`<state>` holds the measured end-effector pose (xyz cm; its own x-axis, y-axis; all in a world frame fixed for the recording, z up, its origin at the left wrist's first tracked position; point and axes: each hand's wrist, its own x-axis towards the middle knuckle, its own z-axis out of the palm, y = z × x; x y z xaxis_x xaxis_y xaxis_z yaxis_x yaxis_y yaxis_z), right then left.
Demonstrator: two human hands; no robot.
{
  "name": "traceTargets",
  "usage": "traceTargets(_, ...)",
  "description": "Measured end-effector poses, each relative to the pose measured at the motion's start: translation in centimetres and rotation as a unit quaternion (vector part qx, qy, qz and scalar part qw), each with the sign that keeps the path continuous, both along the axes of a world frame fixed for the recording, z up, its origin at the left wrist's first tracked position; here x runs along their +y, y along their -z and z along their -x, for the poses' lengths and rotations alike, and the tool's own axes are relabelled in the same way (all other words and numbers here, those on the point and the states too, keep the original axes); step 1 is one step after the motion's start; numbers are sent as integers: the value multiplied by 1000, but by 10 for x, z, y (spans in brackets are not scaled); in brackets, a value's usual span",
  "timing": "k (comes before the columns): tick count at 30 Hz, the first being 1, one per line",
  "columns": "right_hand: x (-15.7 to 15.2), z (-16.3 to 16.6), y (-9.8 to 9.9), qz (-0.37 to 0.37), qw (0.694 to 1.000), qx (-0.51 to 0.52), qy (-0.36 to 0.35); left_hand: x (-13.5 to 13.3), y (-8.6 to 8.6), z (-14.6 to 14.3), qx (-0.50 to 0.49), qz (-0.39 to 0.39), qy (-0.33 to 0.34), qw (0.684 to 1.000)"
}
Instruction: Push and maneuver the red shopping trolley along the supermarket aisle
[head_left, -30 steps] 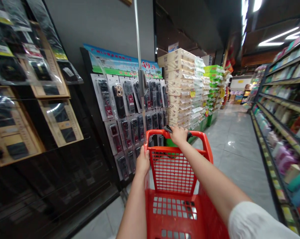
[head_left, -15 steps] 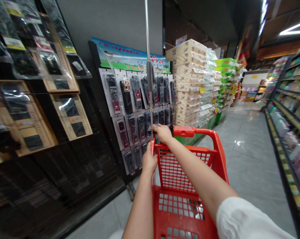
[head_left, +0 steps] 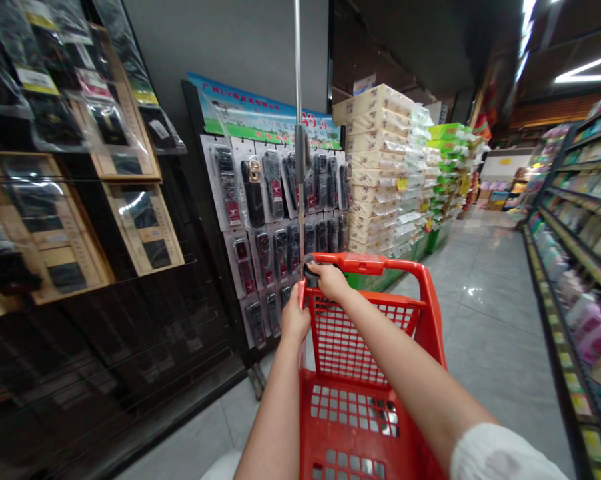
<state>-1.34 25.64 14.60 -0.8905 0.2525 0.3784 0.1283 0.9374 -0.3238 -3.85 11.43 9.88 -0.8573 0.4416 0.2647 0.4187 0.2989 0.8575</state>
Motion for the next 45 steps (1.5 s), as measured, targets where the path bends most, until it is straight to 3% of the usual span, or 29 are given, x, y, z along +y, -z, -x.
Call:
traceTargets(5,-2,-27,-6,-55,996,-54,-47,-3,-1,0,6,-4,1,1000)
traceTargets(8,10,-45,-24,-81,995,51,-38,-3,1,3,7,-13,3,1000)
traceTargets(11,34,-64,-38,-139,979,140,53,-2,4,5,4,-5,-4,1000)
traceTargets(13,51,-73,-38,-161,970,119,141,-2,5,5,7,-1,-3,1000)
traceTargets(16,65,-75,-30,-115,960,33,251,-1,6,4,10,10,-6,1000)
traceTargets(19,63,-61,-28,-79,956,-15,283,0,6,4,7,31,-9,999)
traceTargets(28,31,11,-41,-114,970,-64,204,-2,5,3,18,39,-10,999)
traceTargets(36,11,27,-33,-166,983,-33,71,-2,1,1,5,64,-28,998)
traceTargets(40,5,26,-20,-123,992,-17,-24,-2,-1,-1,0,69,-30,997)
traceTargets(45,3,21,-8,27,998,26,-48,-3,-1,0,-1,43,-17,999)
